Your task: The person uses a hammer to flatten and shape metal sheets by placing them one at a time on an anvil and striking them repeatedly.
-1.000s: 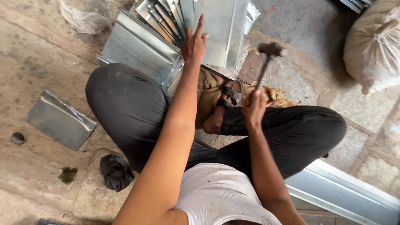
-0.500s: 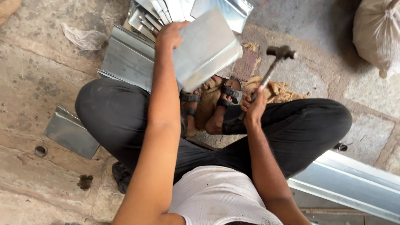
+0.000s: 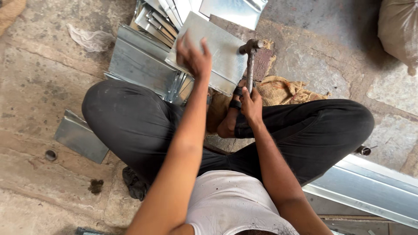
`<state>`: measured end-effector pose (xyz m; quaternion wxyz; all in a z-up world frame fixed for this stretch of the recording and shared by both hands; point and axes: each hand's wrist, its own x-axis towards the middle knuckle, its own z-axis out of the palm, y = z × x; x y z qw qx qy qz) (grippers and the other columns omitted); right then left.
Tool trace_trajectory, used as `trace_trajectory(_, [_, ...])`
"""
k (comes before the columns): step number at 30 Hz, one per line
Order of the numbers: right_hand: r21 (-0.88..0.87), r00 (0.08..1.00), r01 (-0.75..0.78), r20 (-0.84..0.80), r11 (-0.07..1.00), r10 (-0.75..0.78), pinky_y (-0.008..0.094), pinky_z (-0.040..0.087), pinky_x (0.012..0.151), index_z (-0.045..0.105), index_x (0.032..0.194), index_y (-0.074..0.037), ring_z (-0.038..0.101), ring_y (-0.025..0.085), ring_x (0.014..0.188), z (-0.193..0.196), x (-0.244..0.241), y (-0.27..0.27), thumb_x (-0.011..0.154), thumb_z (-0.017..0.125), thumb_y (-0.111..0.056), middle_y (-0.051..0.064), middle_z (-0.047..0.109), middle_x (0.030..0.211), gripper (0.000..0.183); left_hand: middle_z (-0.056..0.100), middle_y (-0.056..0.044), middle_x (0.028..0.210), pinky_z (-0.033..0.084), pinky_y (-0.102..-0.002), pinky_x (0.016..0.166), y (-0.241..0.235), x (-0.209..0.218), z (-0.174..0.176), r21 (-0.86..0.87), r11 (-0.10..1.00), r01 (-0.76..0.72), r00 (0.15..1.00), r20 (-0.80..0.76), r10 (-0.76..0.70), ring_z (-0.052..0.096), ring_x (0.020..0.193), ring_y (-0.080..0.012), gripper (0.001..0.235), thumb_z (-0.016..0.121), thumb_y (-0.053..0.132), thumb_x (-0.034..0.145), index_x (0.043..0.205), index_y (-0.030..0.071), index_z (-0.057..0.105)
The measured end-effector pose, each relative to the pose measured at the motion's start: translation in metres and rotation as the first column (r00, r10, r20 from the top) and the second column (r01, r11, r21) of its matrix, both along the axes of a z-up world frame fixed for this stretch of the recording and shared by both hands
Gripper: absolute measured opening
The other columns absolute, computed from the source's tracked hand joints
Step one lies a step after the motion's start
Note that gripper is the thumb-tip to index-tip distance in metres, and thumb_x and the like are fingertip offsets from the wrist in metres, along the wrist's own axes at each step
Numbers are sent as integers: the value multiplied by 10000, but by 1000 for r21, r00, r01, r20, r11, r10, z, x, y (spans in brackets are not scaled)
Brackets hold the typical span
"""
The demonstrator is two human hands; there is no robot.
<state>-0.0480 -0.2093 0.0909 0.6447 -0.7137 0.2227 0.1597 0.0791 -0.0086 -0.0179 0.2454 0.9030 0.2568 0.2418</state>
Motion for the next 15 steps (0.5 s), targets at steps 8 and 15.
trace_trajectory(8, [-18,999,-44,0,999,44,240,333,372,571,1061,-19,420,55,447,-9,-2,10,1058,603,-347,-26,496,617,330,496,-293,1341,367,-694,1033,-58,-89,-22,-633,627,-455,883,-226,412,512,1246,-432,574,534,452,1083,1368,-27,400])
trace_trajectory(15, [-233,994,-20,101,972,45,273,389,430,631,1026,-10,507,79,501,-1,-3,4,1061,601,-361,9,546,631,354,561,-260,1335,327,-670,1010,-9,1,-7,-321,918,-233,972,-40,233,491,1229,-482,370,450,242,1082,1317,-27,549])
